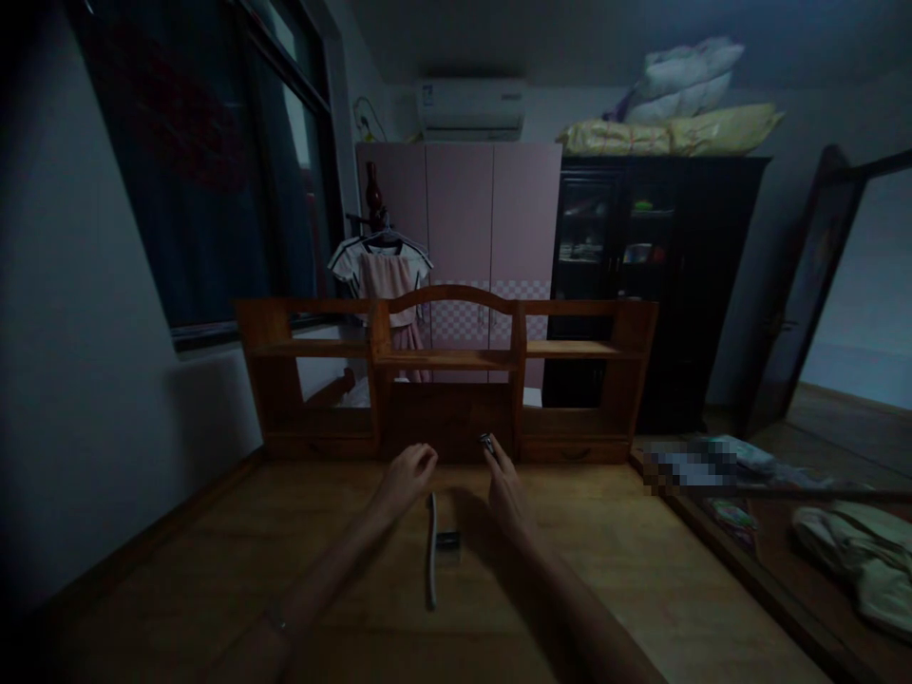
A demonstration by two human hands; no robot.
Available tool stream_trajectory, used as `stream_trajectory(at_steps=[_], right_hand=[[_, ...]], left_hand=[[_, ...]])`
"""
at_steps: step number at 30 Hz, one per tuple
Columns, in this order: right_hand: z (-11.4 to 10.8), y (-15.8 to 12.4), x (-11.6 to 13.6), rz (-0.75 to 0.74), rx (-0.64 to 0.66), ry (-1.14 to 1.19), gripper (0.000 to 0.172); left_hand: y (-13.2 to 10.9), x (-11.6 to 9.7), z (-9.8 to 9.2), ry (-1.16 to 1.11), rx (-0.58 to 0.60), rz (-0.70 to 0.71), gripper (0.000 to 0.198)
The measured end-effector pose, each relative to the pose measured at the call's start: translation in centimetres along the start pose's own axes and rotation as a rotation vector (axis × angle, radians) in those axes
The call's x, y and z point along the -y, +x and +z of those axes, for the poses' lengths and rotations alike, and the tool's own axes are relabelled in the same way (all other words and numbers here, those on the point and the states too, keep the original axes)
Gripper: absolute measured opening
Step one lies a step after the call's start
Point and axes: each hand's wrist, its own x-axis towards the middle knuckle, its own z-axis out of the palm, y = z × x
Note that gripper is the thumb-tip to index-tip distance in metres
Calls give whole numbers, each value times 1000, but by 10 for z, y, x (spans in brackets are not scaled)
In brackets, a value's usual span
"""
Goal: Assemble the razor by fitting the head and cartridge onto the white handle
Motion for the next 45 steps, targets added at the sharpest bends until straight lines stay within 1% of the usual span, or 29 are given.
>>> stream_trajectory(at_steps=[2, 3, 4, 6, 8, 9, 10, 12, 13, 15, 17, 20, 23, 26, 29, 31, 33, 35, 37, 39, 40, 42, 44, 45], right_hand=[[-4, -2, -2, 22, 13, 28, 62], [-4, -4, 0, 34, 22, 45, 62], [-4, -4, 3, 36, 33, 65, 60], [-3, -5, 10, 44, 29, 110, 53], [2, -3, 19, 47, -36, 156, 48], [5, -2, 23, 52, -50, 178, 47], [8, -2, 26, 58, -47, 202, 47], [14, -4, 32, 78, 7, 257, 50], [17, -5, 34, 89, 44, 282, 51], [22, -9, 38, 103, 116, 322, 54], [26, -12, 41, 97, 164, 345, 57], [30, -14, 44, 74, 196, 339, 62], [32, -15, 46, 60, 194, 295, 64], [33, -16, 47, 36, 177, 230, 68], [31, -16, 47, 25, 197, 171, 74], [27, -16, 48, 35, 204, 138, 76], [22, -15, 51, 56, 184, 101, 76], [16, -13, 55, 66, 167, 75, 73], [10, -11, 60, 68, 168, 74, 71], [5, -10, 65, 83, 170, 91, 65], [4, -9, 66, 101, 160, 104, 61], [2, -8, 67, 151, 122, 140, 52], [1, -6, 64, 223, 64, 206, 46], [0, -6, 61, 273, 35, 254, 43]], left_hand=[[0, 25, 21, -118, -5, -78, 20], [-2, 36, 29, -219, -17, -142, 22], [-6, 45, 35, -344, -15, -227, 25], [-14, 54, 45, -658, 41, -424, 33], [-24, 53, 50, -954, 92, -550, 38], [-28, 49, 52, -1060, 126, -576, 40], [-31, 44, 55, -1132, 152, -590, 40], [-34, 33, 59, -1206, 213, -580, 39], [-35, 29, 61, -1213, 233, -567, 40], [-35, 25, 64, -1178, 236, -554, 43], [-35, 28, 65, -1113, 227, -551, 43], [-36, 39, 64, -1004, 177, -533, 41], [-36, 47, 63, -969, 135, -510, 40], [-37, 46, 63, -946, 138, -500, 40], [-37, 38, 62, -905, 113, -470, 40], [-36, 31, 60, -881, 53, -422, 40], [-35, 25, 57, -858, -15, -381, 38], [-34, 20, 53, -839, -57, -382, 36], [-33, 19, 49, -869, -66, -428, 35], [-33, 20, 47, -967, -19, -491, 35], [-33, 21, 46, -1027, 33, -521, 35], [-32, 24, 46, -1112, 182, -570, 37], [-33, 26, 46, -1121, 310, -600, 42], [-33, 27, 47, -1101, 338, -599, 45]])
